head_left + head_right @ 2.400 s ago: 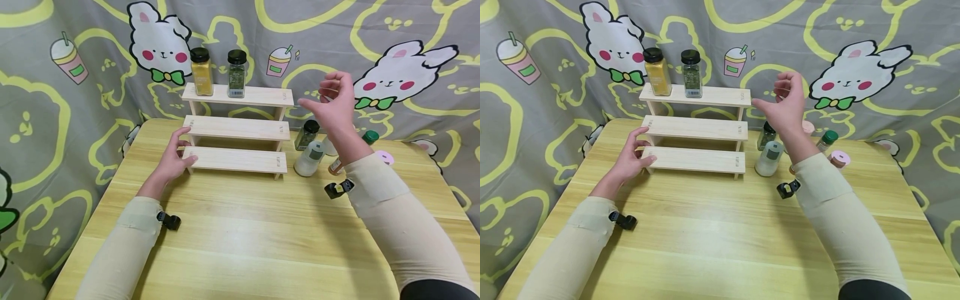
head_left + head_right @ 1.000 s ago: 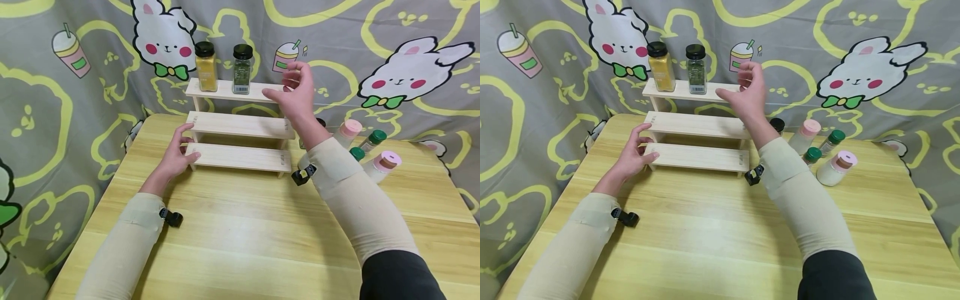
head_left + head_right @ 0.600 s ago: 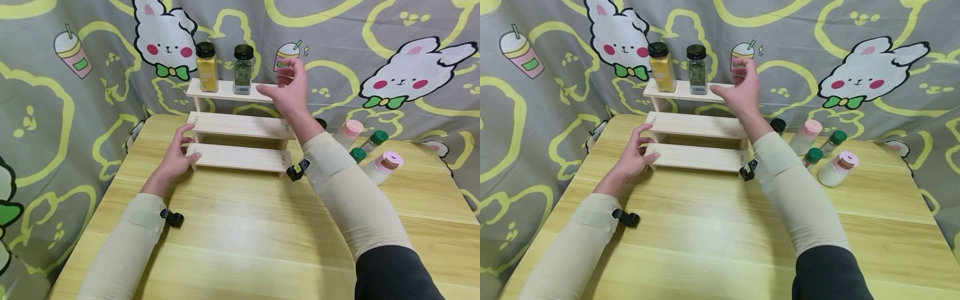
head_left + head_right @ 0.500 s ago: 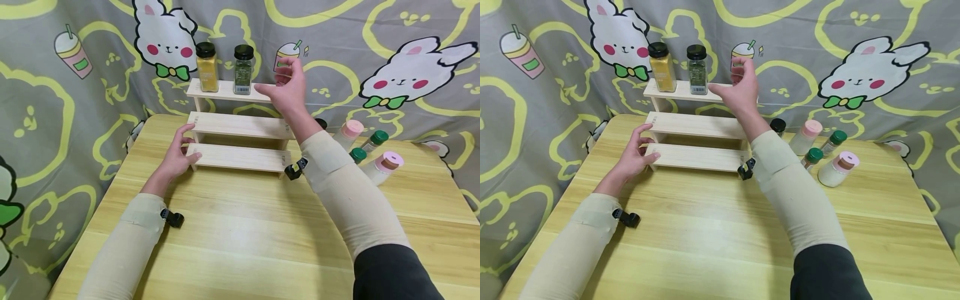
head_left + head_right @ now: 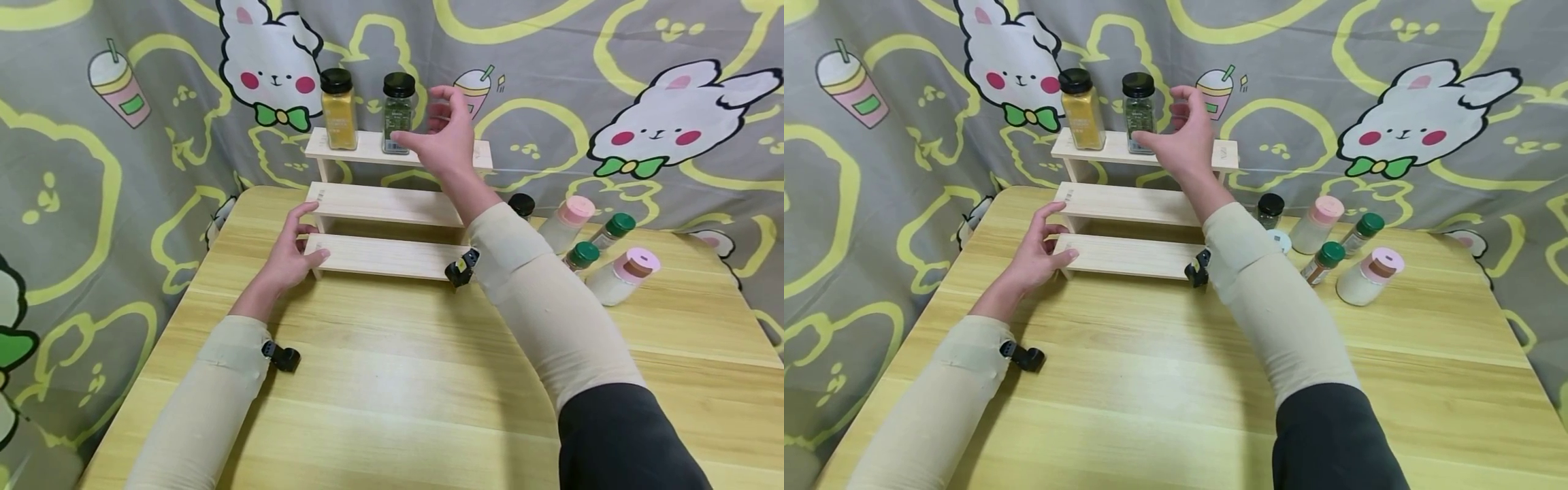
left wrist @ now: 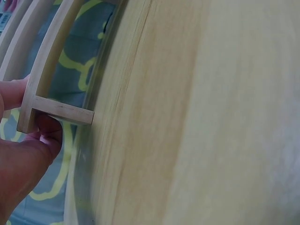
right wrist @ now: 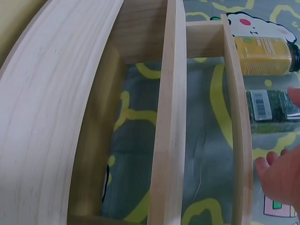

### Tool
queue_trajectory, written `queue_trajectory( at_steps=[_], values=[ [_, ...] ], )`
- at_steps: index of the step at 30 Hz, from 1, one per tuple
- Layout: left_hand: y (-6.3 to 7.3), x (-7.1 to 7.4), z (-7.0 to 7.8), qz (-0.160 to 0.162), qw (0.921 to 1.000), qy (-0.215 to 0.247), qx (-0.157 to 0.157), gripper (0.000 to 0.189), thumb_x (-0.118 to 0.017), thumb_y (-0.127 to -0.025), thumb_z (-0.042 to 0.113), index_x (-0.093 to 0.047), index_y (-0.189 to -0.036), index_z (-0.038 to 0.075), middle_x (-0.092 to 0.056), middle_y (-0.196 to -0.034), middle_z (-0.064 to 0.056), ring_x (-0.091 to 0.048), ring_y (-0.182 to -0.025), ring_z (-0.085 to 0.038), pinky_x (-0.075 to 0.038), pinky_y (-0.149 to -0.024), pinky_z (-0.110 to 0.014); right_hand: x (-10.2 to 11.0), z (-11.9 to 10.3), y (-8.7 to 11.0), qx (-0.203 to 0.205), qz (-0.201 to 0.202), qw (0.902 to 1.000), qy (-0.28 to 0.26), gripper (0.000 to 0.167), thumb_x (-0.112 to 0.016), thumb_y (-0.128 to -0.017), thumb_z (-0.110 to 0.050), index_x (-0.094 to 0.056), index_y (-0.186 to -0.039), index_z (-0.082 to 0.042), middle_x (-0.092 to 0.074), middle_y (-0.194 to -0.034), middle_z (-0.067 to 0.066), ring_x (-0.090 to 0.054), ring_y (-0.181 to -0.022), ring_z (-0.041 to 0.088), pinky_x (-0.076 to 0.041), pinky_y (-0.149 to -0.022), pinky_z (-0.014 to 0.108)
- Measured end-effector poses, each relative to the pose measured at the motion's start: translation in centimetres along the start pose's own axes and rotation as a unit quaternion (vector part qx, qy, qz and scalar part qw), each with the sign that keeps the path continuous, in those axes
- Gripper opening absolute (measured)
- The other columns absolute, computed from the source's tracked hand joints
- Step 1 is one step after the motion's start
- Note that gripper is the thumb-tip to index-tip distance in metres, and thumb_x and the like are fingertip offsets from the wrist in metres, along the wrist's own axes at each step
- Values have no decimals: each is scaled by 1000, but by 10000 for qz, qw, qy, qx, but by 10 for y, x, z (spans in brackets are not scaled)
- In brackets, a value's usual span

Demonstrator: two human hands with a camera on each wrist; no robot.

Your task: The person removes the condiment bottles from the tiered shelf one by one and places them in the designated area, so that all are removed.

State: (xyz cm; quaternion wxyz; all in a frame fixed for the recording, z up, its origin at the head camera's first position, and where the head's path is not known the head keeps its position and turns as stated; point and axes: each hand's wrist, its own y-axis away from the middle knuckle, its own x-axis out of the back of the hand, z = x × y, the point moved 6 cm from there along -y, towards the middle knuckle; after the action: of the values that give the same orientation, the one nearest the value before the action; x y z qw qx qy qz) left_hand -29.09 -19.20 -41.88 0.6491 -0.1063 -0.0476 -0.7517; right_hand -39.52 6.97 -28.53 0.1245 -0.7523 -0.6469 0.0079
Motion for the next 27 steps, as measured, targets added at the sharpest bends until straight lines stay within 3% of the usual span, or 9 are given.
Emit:
queue_trajectory(
  at_steps=[2, 9, 27],
  values=[
    [3, -1, 6, -17, 10000, -46, -15, 82, -61, -86, -20, -29, -153, 16, -39, -126, -31, -50, -94, -34, -47, -75, -27, -4, -1, 0, 47, 37, 10000, -36, 77, -94, -66, -10, -51, -130, -19, -52, -125, 2, -49, -112, 18, -43, -89, 23],
    [4, -1, 8, -23, 10000, -54, 14, 81, -61, -87, -19, -30, -153, 17, -39, -125, -29, -49, -94, -35, -47, -76, -29, -18, -4, 1, 319, 40, 9995, -52, 76, -95, -66, -9, -52, -129, -20, -53, -122, 0, -51, -112, 15, -44, -91, 23],
    [3, -1, 7, -23, 10000, -41, 73, 82, -61, -87, -19, -30, -153, 18, -39, -128, -30, -49, -97, -34, -47, -75, -29, -29, 3, -1, 324, 438, 9985, -43, 76, -91, -69, -3, -49, -129, -21, -54, -120, 1, -54, -108, 16, -47, -88, 24]
  ],
)
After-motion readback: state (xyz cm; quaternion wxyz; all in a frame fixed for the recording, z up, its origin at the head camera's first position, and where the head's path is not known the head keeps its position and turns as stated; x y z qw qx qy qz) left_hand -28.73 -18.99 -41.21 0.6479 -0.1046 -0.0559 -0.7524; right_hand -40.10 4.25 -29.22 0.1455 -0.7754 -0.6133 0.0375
